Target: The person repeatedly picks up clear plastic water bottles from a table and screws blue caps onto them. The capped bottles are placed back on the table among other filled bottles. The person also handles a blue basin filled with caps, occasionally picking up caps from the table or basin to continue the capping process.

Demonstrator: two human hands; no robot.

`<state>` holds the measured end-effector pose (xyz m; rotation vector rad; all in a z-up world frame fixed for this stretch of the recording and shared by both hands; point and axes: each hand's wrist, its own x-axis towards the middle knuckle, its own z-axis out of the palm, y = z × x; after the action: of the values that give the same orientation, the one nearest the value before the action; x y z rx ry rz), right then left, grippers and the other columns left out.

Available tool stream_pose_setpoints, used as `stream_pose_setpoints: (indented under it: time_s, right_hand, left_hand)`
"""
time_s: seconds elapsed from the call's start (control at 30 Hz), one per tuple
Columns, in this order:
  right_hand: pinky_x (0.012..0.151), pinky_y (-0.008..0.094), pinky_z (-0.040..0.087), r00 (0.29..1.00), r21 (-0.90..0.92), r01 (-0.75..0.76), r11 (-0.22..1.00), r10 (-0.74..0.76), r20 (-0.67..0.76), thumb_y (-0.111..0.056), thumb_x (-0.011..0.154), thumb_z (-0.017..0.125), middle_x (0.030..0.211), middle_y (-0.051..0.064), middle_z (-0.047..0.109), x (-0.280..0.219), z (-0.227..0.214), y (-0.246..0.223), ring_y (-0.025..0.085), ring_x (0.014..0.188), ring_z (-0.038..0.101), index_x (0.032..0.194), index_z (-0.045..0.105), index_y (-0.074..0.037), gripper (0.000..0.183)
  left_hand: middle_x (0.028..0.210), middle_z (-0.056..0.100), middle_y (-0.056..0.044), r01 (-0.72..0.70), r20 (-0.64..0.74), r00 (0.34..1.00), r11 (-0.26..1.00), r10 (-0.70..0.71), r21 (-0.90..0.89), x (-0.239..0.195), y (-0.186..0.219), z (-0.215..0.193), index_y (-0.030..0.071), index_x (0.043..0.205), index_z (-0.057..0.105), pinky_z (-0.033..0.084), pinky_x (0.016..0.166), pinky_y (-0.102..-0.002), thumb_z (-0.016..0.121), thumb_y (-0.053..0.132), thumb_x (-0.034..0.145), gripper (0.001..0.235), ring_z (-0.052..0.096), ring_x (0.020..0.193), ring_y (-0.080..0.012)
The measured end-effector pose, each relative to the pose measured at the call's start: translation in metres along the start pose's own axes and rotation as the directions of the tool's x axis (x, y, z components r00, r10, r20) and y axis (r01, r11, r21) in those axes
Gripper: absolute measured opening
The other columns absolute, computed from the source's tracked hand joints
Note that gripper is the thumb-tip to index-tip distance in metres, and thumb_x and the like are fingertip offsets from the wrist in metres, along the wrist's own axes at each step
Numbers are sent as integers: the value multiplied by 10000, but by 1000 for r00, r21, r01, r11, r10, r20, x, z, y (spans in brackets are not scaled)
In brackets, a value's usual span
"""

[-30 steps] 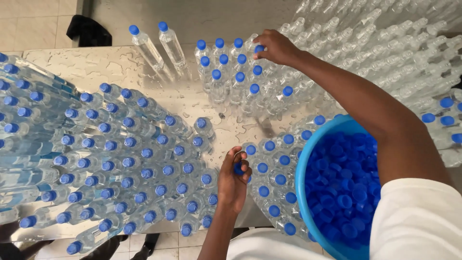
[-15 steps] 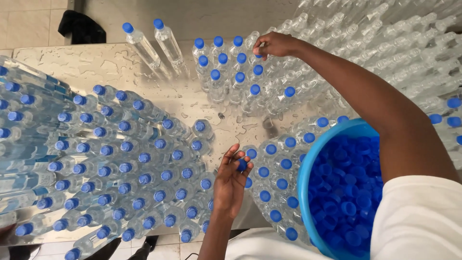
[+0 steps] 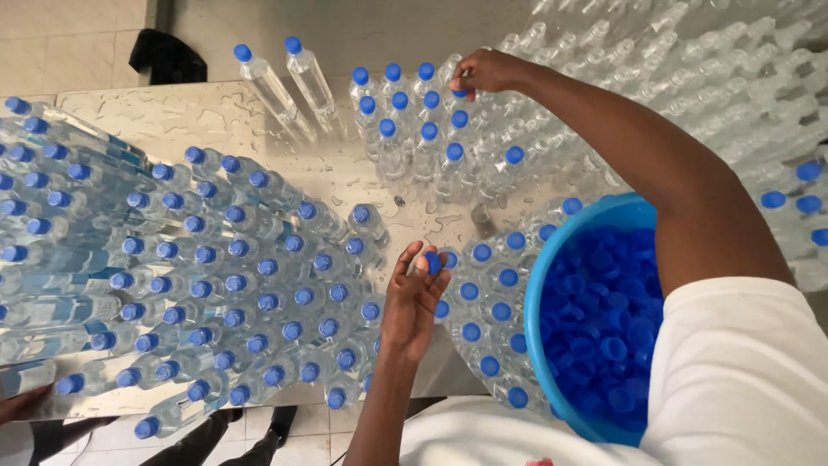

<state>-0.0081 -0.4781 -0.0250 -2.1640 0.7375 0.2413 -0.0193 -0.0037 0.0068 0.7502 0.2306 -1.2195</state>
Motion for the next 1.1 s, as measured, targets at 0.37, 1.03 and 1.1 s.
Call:
stream_pose_setpoints:
  time_s: [0.37,1.03,1.1]
  right_hand:
    - [879,492,603,671,-289,741,606,-693,266,-224,1049,708,1167,134,698,-199,124,-162,383,989,713,1254,720,-90,245]
    - [1041,500,246,914,-482,180,858,-327,-242,-578,1066,692,1086,52,670,54,-10,45,422,1243,476,1516,714,-241,562]
    - [1110,515,185,954,-394,124,911,-219,-207,-519,1073,688,1209,47,712,48,-11,33,451,1353,425,1546,669,-230,555]
  left_hand:
    - [1161,576,-34,-350,-54,936,937,349,-5,24,-1,11,52,1451,514,592,933,-263,714,23,1038,460,699,1079,-199]
    - [1821,180,-65,-434,332,862,218,384,874,-12,15,6,188,1451,628,411,1195,-654,615,435,1065,458,218,1704,-336]
    - [1807,244,-85,-383,294,892,230,343,895,-11,19,-7,201,1428,639,400,1211,-622,609,445,1056,445,252,1690,-318]
